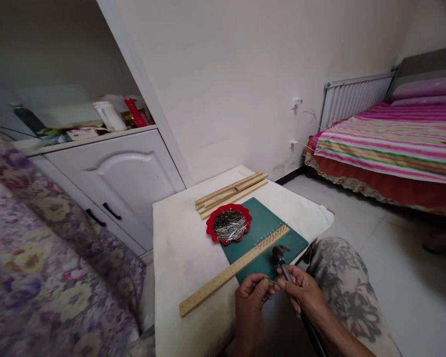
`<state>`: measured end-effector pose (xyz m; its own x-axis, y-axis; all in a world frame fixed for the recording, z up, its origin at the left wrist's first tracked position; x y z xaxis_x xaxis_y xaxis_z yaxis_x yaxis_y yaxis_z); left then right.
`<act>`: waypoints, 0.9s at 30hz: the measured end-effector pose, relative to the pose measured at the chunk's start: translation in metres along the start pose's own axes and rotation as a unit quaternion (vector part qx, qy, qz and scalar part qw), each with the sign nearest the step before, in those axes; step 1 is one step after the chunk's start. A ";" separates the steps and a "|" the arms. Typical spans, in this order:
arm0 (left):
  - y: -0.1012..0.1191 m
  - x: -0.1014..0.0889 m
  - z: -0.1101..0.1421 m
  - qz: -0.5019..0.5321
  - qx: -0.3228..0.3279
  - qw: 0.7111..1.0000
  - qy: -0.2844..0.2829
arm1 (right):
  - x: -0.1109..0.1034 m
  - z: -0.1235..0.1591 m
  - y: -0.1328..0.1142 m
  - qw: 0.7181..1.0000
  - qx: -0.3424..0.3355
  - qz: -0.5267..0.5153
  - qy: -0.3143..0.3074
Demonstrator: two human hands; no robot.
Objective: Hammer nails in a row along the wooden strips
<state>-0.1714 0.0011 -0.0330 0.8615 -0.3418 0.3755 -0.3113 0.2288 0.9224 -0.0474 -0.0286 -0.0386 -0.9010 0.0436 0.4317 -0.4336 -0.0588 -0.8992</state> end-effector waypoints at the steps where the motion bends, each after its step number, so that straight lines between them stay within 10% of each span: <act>1: -0.003 0.000 0.000 0.000 -0.004 1.000 0.004 | -0.001 0.000 0.002 1.000 0.002 -0.001 0.001; 9: 0.023 -0.021 -0.016 -0.153 0.053 0.986 0.032 | -0.011 -0.004 0.011 1.000 0.021 0.022 -0.004; 15: 0.071 -0.021 -0.039 -0.341 0.172 0.921 0.079 | -0.016 -0.006 0.006 0.997 0.045 0.058 -0.002; 27: 0.065 -0.011 -0.051 -0.441 0.190 0.874 0.073 | -0.017 -0.008 0.006 0.996 0.070 0.049 -0.023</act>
<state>-0.1803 0.0663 0.0184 0.8668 -0.1057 -0.4874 0.4132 -0.3949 0.8206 -0.0345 -0.0213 -0.0516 -0.9373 -0.0157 0.3481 -0.3383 -0.1990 -0.9198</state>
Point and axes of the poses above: each hand's wrist, its own z-axis away from the middle knuckle, its own x-axis out of the palm, y = z × x, the point moved 10 cm from there along -z, towards the middle knuckle, and after that the axes turned 12 degrees about -y, right-handed, at the moved point
